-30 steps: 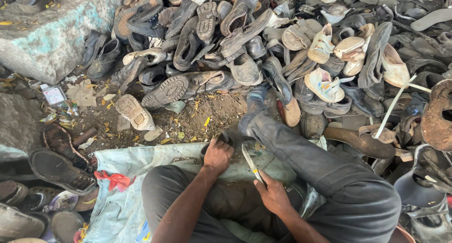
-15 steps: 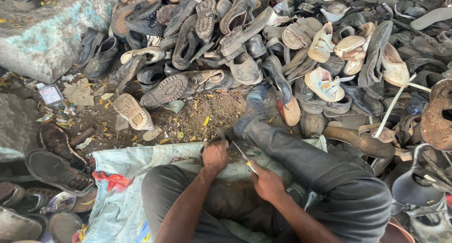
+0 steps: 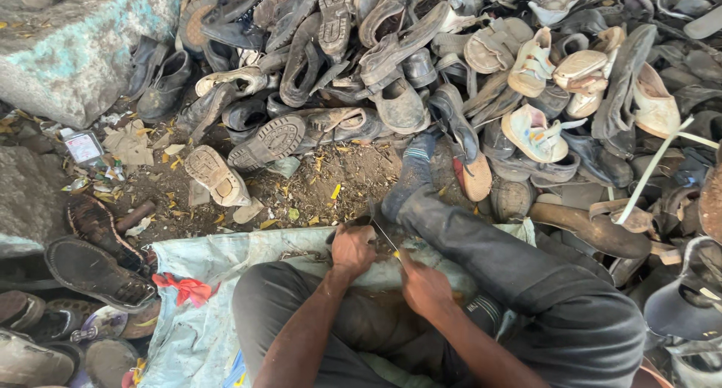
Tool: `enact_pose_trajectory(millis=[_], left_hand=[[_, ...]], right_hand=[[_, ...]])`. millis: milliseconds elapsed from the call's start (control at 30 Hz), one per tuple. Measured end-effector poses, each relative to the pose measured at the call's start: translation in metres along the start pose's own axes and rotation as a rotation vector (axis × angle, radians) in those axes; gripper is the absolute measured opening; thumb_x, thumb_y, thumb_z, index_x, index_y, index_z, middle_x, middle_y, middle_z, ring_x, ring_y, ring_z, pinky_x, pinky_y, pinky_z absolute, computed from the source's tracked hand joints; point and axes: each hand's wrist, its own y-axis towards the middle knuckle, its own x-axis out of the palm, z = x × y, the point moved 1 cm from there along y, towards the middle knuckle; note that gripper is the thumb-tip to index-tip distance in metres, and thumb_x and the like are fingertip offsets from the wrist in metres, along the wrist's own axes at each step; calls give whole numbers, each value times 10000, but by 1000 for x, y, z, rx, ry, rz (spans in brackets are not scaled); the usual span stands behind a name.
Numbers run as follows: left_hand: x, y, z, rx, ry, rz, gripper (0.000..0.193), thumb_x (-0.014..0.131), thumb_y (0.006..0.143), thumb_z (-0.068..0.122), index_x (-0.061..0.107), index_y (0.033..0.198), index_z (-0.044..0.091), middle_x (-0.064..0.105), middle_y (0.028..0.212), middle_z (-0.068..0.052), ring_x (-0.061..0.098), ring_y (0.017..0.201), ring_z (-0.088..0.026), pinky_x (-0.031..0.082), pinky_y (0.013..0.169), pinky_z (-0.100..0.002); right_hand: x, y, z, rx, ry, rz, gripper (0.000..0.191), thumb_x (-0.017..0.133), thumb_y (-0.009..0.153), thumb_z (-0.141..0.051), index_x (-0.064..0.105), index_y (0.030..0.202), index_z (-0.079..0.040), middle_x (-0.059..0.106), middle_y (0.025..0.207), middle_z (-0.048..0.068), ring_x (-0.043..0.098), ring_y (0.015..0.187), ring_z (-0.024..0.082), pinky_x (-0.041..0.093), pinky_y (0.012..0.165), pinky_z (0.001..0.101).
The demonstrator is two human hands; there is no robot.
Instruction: The person repairs various shoes by cutting material with a knife, using pliers to pull parts of a sole, and hammering components into place while sitting on a cloth workspace.
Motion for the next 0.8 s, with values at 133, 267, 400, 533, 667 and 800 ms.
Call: enact_pose_trajectory(millis=[133, 267, 400, 533, 667, 800], left_hand=[[2, -1, -1, -26, -29, 12, 19, 655, 727, 120, 651, 731, 103, 712, 769, -121, 671, 773, -354, 452, 805, -495], [1, -2, -2, -36, -32, -92, 48, 669, 731, 136, 644, 710, 102, 700, 753, -127, 677, 777, -354, 493, 837, -464], [-3, 0, -2, -150, -81, -45, 85, 750, 723, 164, 713, 762, 98, 721, 772, -155, 693, 762, -378, 522, 752, -478], [-4, 1, -5, -400, -223, -72, 155, 805, 756, 161, 717, 812, 46, 738, 771, -155, 727, 711, -319, 558, 662, -433], [-3, -1, -10, -506, -443, -119, 145, 782, 780, 145, 708, 839, 35, 756, 763, -103, 763, 684, -202, 597, 641, -365], [0, -2, -15, -515, -404, -146, 153, 798, 761, 151, 715, 816, 35, 754, 743, -106, 735, 663, -182, 572, 631, -354]], right_hand=[[-5, -12, -2, 38, 5, -4, 540, 557, 945, -199, 443, 1463, -99, 729, 940, 196, 705, 840, 427, 541, 742, 544], [-5, 19, -18, 1, -55, -22, 536, 573, 874, -133, 487, 1400, -73, 728, 972, 204, 710, 891, 421, 546, 752, 541], [-8, 26, -26, 82, -41, -137, 607, 549, 935, -164, 364, 1503, -59, 721, 977, 215, 702, 886, 437, 538, 756, 556], [4, -3, -10, 28, 51, 0, 593, 579, 908, -205, 431, 1469, -83, 722, 988, 216, 697, 861, 456, 530, 738, 575], [28, 12, 17, -20, 249, 95, 434, 614, 941, -209, 602, 1364, -115, 727, 943, 237, 692, 869, 452, 536, 747, 530], [30, 49, 24, 57, 771, -102, 280, 673, 1031, -217, 755, 1247, -59, 582, 760, 88, 522, 617, 216, 399, 531, 374]])
